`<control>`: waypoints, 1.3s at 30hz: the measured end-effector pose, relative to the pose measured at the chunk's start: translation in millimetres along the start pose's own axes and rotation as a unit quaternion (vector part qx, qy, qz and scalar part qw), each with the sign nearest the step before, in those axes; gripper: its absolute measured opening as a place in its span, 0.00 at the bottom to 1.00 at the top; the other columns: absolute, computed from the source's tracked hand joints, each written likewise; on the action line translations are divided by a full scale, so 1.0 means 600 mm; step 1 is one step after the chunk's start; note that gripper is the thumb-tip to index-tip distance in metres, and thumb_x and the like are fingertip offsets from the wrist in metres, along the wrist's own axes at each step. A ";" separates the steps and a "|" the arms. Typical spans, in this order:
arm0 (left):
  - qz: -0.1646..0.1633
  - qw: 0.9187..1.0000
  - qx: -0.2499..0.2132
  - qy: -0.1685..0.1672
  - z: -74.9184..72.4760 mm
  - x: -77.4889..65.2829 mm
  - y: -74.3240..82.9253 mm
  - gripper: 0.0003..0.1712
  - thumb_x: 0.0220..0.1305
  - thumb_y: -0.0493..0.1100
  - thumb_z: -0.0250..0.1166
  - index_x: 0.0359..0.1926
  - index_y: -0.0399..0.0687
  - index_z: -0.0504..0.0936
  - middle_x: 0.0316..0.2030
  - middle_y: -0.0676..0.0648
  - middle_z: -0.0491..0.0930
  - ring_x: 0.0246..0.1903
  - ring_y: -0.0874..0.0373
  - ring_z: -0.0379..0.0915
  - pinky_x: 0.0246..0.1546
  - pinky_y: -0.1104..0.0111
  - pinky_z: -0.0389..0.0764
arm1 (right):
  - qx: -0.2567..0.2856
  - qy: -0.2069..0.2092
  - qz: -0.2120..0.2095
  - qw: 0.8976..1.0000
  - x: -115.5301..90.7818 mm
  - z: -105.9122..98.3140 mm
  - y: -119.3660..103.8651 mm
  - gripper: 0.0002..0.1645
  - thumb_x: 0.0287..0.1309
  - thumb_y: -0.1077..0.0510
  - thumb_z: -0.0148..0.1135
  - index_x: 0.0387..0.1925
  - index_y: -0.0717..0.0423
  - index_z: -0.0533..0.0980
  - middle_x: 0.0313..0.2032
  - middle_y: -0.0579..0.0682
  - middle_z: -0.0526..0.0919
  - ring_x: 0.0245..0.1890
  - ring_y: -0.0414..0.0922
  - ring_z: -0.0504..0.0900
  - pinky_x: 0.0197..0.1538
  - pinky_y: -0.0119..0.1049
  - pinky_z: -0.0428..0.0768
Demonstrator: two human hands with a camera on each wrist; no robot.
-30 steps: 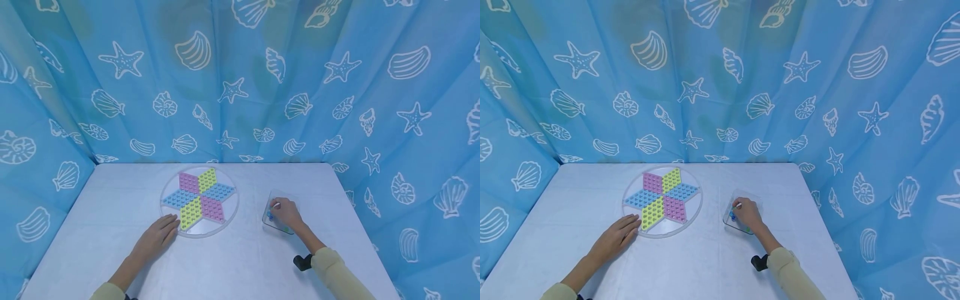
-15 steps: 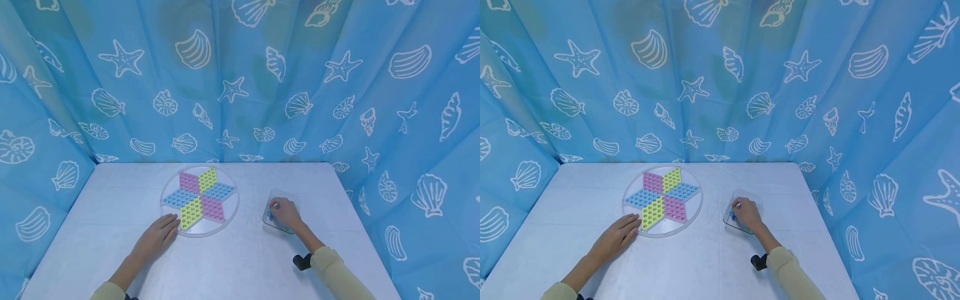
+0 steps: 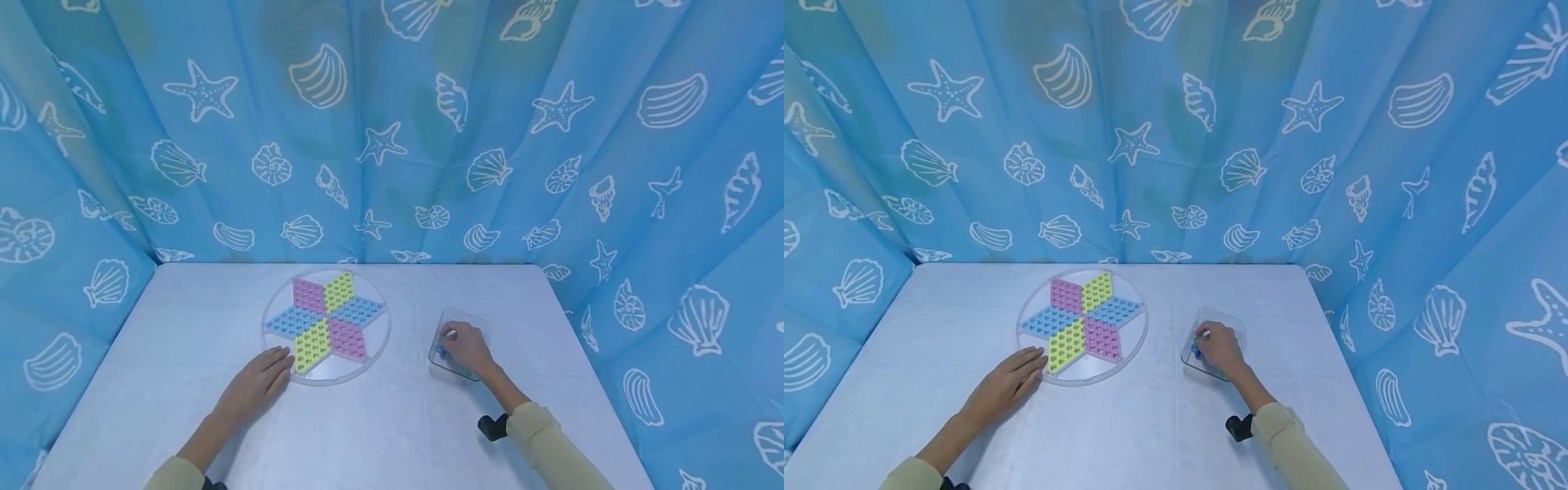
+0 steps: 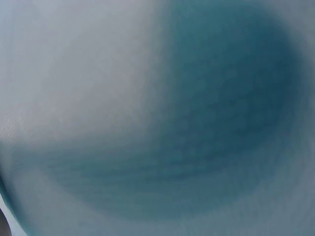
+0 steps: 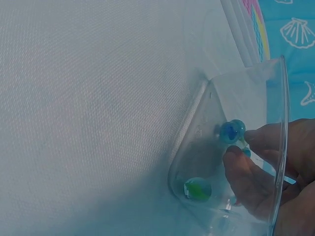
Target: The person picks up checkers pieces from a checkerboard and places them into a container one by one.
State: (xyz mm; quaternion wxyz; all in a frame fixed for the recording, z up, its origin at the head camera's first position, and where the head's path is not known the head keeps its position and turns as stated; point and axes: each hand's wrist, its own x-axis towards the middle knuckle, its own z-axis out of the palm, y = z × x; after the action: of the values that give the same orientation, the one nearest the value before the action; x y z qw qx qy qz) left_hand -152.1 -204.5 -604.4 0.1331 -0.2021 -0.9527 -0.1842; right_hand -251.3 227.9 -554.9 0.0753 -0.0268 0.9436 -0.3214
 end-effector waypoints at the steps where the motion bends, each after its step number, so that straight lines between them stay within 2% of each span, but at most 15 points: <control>1: -0.002 1.000 0.001 -0.004 -0.001 0.000 0.001 0.20 0.71 0.45 0.63 0.59 0.42 0.81 0.61 0.41 0.77 0.63 0.44 0.70 0.66 0.50 0.70 | 0.000 0.001 0.002 1.000 0.000 0.000 0.001 0.08 0.60 0.63 0.66 0.42 0.58 0.83 0.37 0.53 0.87 0.38 0.48 0.85 0.42 0.45 0.85; 10: -0.014 1.000 0.009 -0.026 -0.001 0.004 0.002 0.21 0.73 0.47 0.61 0.61 0.43 0.80 0.63 0.43 0.76 0.64 0.45 0.68 0.67 0.52 0.68 | -0.008 -0.004 0.012 1.000 0.000 -0.005 -0.001 0.09 0.59 0.62 0.66 0.43 0.58 0.83 0.36 0.52 0.86 0.37 0.47 0.84 0.41 0.44 0.85; 21: 0.023 1.000 0.002 0.018 -0.001 0.002 -0.003 0.20 0.69 0.44 0.65 0.58 0.41 0.82 0.59 0.41 0.78 0.61 0.44 0.72 0.63 0.50 0.73 | -0.026 0.003 0.010 1.000 -0.002 -0.027 -0.011 0.13 0.61 0.63 0.64 0.47 0.58 0.82 0.37 0.53 0.86 0.38 0.49 0.84 0.41 0.45 0.85; 25: 0.033 0.999 0.003 0.027 -0.003 0.003 -0.005 0.19 0.67 0.43 0.66 0.57 0.41 0.83 0.58 0.41 0.79 0.60 0.43 0.73 0.62 0.49 0.75 | -0.026 0.013 -0.009 1.000 -0.002 -0.038 -0.013 0.12 0.62 0.63 0.63 0.47 0.58 0.82 0.38 0.54 0.86 0.38 0.50 0.84 0.39 0.44 0.85; 28: 0.035 0.999 0.007 0.027 -0.003 0.006 -0.004 0.19 0.66 0.43 0.67 0.56 0.41 0.83 0.57 0.41 0.80 0.59 0.43 0.74 0.61 0.49 0.76 | -0.028 0.021 -0.031 0.999 -0.002 -0.048 -0.012 0.11 0.63 0.63 0.63 0.47 0.59 0.81 0.40 0.56 0.86 0.42 0.53 0.84 0.43 0.47 0.85; 30: 0.030 0.999 0.005 0.021 -0.004 0.008 -0.003 0.19 0.66 0.43 0.67 0.56 0.41 0.83 0.57 0.41 0.80 0.58 0.43 0.74 0.61 0.49 0.76 | -0.024 0.023 -0.051 0.998 -0.002 -0.054 -0.011 0.12 0.64 0.62 0.64 0.48 0.61 0.81 0.43 0.57 0.86 0.45 0.55 0.84 0.47 0.50 0.85; 33: 0.007 1.000 -0.006 -0.008 -0.007 0.013 -0.001 0.18 0.69 0.44 0.65 0.56 0.41 0.83 0.58 0.41 0.79 0.59 0.43 0.74 0.62 0.49 0.74 | -0.020 0.022 -0.085 0.996 -0.003 -0.062 -0.011 0.13 0.65 0.61 0.64 0.50 0.61 0.80 0.47 0.58 0.85 0.47 0.55 0.84 0.51 0.50 0.85; 39: -0.069 0.994 -0.018 -0.083 -0.026 0.032 0.003 0.18 0.75 0.47 0.58 0.55 0.41 0.83 0.58 0.41 0.79 0.60 0.43 0.73 0.63 0.48 0.73 | -0.042 0.029 -0.128 0.990 0.000 -0.073 -0.016 0.18 0.68 0.56 0.63 0.56 0.56 0.78 0.55 0.56 0.81 0.51 0.53 0.82 0.53 0.49 0.84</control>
State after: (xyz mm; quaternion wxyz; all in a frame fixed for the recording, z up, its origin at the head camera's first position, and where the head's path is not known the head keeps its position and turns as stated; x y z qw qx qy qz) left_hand -165.3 -202.6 -583.5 0.0371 -0.1524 -0.9686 -0.1928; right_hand -258.5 246.8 -514.6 0.0050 -0.1410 0.9467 -0.2895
